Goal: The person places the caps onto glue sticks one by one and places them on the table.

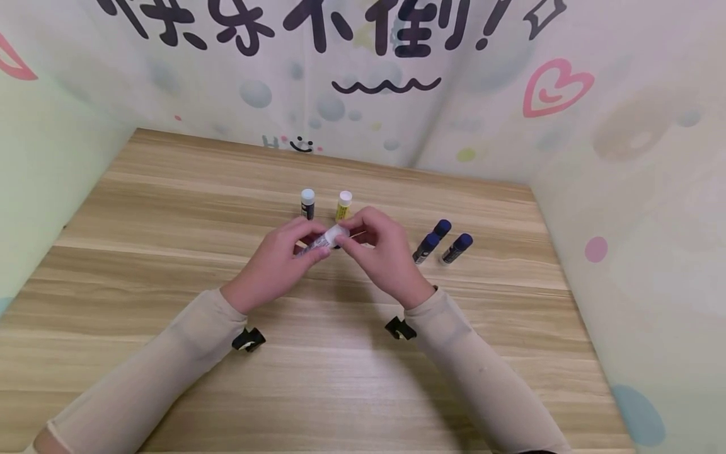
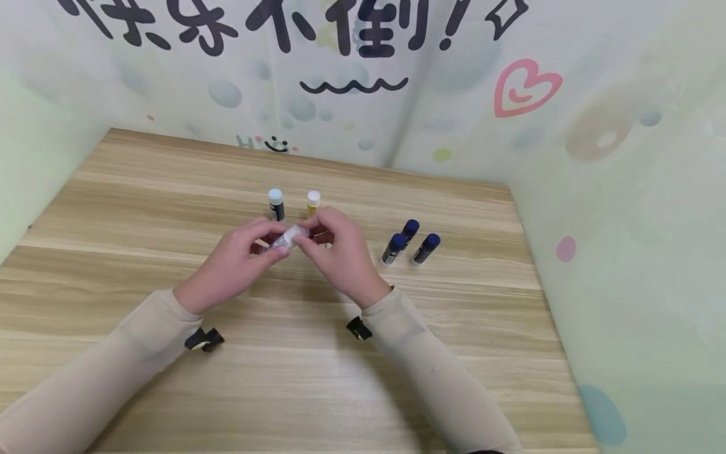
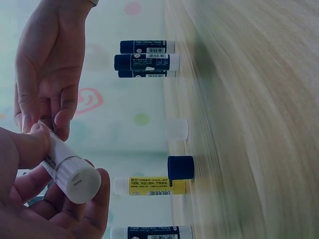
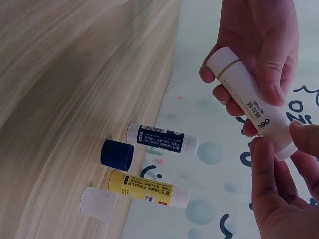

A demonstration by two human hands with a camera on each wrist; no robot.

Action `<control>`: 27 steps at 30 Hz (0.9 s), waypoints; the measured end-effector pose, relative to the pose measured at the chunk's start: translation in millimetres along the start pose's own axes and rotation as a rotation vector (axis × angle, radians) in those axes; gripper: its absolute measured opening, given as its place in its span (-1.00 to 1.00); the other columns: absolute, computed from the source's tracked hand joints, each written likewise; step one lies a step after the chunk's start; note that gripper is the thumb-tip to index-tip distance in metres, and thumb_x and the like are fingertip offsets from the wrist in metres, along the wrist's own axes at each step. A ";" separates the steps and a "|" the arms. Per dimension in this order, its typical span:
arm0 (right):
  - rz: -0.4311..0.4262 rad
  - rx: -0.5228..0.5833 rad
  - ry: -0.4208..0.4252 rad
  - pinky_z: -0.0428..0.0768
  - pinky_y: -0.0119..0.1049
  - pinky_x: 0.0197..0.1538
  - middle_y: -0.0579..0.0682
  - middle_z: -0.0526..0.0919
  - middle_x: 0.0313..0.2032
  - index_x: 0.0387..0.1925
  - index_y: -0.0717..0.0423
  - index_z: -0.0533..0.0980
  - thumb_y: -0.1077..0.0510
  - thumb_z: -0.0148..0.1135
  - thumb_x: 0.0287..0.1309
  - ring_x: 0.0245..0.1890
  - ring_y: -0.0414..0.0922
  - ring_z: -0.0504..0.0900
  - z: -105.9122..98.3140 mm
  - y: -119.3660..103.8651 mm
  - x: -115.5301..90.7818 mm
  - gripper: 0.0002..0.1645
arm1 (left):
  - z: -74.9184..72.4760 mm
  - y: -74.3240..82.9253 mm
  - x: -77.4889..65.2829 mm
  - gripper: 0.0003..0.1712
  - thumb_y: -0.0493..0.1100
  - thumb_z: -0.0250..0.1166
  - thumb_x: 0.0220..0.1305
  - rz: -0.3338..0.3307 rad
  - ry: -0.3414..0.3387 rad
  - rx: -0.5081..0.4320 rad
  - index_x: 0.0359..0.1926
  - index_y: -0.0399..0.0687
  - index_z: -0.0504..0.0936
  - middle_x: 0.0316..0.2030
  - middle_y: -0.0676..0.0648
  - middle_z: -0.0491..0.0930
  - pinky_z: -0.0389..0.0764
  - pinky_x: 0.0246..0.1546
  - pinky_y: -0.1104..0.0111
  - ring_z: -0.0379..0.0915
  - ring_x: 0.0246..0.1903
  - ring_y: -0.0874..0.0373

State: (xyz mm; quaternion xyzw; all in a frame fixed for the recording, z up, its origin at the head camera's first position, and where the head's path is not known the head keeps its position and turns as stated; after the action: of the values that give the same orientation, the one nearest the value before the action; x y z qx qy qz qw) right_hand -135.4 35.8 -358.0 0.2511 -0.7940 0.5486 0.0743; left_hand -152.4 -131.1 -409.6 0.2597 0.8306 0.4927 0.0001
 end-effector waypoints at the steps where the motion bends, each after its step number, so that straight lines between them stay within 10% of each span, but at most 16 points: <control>1: 0.008 0.006 0.001 0.70 -0.10 -0.10 0.21 0.65 -0.15 -0.23 0.37 0.54 0.46 0.36 0.16 -0.20 0.05 0.69 -0.3 -3.1 -0.2 -0.84 | -0.2 0.0 -0.2 -0.74 -0.09 0.35 0.37 0.000 0.005 0.002 0.03 -0.01 0.64 -0.15 0.04 0.54 0.66 -0.17 0.21 0.49 -0.14 0.15; 16: 0.085 0.026 0.075 0.71 -0.17 -0.12 0.18 0.66 -0.23 -0.25 0.38 0.58 0.44 0.41 0.11 -0.24 0.05 0.70 0.2 -0.8 -2.1 -0.83 | 1.9 1.9 3.3 -0.74 -0.15 0.47 0.24 0.021 0.065 0.042 -0.08 -0.01 0.65 -0.24 0.09 0.53 0.65 -0.23 0.32 0.49 -0.23 0.20; 27: 0.125 -0.012 0.095 0.71 -0.18 -0.10 0.14 0.65 -0.15 -0.19 0.34 0.54 0.42 0.36 0.19 -0.18 0.00 0.68 5.0 2.8 -8.0 -0.82 | 4.0 3.4 6.0 -0.76 -0.14 0.44 0.29 -0.022 -0.017 0.018 -0.07 -0.02 0.62 -0.22 0.05 0.55 0.65 -0.23 0.31 0.49 -0.22 0.17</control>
State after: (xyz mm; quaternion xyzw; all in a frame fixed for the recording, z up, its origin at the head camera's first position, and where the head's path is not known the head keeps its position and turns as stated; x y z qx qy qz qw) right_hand -129.1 34.5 -365.5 0.1746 -0.8069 0.5588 0.0789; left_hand -155.2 -124.0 -407.3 0.2545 0.8378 0.4829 0.0102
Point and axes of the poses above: each hand's wrist, its own x-axis towards the middle knuckle, its own z-axis out of the palm, y = z × x, the point moved 5 cm from there along x, towards the middle knuckle
